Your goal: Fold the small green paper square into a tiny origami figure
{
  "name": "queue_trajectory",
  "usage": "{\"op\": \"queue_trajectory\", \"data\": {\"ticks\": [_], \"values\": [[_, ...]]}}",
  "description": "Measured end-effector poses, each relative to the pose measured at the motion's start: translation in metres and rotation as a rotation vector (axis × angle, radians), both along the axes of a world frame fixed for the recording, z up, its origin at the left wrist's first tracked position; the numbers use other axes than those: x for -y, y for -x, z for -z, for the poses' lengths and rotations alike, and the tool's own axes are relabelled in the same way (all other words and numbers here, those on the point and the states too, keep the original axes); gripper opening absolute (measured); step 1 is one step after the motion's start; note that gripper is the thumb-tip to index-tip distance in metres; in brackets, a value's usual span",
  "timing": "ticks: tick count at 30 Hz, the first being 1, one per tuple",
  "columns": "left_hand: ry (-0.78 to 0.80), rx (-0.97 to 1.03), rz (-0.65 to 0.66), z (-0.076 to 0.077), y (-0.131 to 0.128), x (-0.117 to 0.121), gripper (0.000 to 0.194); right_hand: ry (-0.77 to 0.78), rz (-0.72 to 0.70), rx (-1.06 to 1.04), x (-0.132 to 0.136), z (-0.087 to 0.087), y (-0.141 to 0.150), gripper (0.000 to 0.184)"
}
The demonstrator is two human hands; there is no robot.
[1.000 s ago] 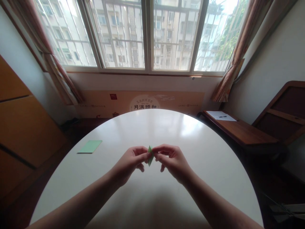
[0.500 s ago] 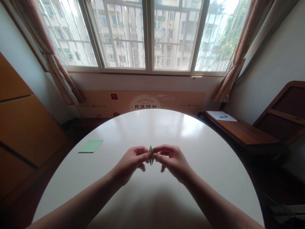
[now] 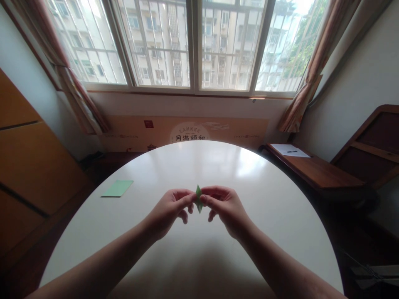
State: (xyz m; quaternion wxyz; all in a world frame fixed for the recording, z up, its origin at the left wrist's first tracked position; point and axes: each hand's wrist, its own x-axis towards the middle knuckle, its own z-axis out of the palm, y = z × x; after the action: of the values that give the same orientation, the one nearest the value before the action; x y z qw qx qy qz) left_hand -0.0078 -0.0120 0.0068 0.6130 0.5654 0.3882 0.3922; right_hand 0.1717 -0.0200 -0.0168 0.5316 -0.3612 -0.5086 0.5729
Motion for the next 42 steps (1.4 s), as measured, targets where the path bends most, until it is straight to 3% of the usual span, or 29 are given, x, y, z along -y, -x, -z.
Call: {"op": "queue_trajectory", "data": {"ticks": [22,37,42], "values": [[0.031,0.044,0.024,0.0012,0.0034,-0.0015,0.024,-0.008,-0.106,-0.035,-0.0011,0.0034,-0.0042,0.029],[-0.141,-0.173,0.012,-0.0008,0.0087,-0.0034,0.019,-0.064,-0.016,-0.005,0.0004,0.0053,-0.0006,0.021],[-0.163,-0.232,-0.017,0.0000,0.0094,-0.0042,0.022,-0.094,-0.002,-0.038,0.0027,0.0036,0.0022,0.030]]}}
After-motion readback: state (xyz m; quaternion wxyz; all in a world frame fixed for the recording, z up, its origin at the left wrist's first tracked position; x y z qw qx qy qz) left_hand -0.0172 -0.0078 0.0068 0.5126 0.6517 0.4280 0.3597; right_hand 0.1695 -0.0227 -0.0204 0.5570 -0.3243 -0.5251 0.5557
